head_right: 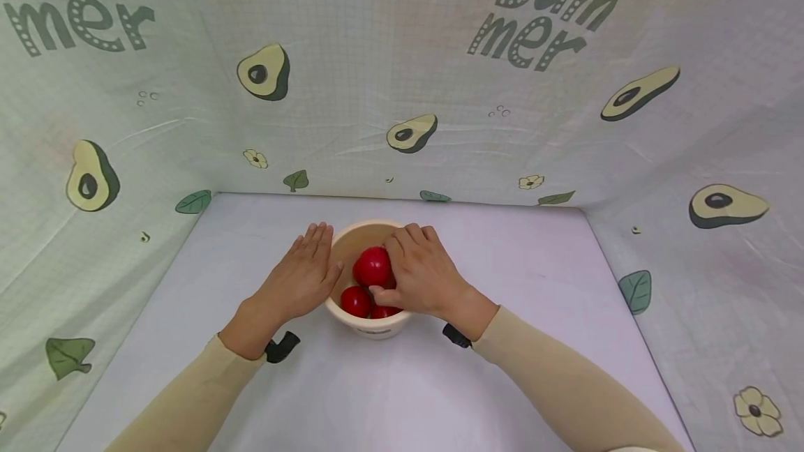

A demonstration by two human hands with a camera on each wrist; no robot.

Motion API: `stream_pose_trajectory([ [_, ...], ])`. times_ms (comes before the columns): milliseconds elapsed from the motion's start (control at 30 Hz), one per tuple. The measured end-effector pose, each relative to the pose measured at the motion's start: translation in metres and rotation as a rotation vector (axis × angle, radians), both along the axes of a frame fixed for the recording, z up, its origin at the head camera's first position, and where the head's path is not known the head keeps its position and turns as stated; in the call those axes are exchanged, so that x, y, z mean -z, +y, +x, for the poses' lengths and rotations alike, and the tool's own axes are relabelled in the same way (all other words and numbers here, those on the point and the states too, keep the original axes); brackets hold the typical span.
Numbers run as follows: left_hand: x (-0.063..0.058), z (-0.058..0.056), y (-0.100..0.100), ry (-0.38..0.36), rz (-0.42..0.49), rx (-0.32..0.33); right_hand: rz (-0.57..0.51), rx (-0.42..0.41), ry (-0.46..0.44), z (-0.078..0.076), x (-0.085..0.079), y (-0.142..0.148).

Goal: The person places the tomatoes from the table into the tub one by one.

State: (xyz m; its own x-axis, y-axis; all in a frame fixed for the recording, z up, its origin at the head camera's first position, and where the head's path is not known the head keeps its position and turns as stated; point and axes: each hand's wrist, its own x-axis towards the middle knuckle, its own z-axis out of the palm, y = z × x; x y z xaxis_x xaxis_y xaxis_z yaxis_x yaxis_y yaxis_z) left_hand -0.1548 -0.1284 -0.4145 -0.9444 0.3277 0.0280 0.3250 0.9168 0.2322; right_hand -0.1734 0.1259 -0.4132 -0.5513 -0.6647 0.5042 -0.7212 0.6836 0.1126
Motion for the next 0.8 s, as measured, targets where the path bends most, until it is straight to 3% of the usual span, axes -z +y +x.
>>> stream_pose_trajectory([
  [367,-0.001,0.001,0.001,-0.013,0.005,0.002,-0.008,0.082,-0.042,0.004,0.003,0.007],
  [667,0.0,0.002,-0.001,-0.008,-0.038,-0.033,-0.066,0.2,-0.11,0.008,0.007,0.013],
  [800,0.002,0.004,-0.009,-0.016,-0.012,-0.062,-0.11,0.277,-0.176,0.008,0.009,0.023],
])
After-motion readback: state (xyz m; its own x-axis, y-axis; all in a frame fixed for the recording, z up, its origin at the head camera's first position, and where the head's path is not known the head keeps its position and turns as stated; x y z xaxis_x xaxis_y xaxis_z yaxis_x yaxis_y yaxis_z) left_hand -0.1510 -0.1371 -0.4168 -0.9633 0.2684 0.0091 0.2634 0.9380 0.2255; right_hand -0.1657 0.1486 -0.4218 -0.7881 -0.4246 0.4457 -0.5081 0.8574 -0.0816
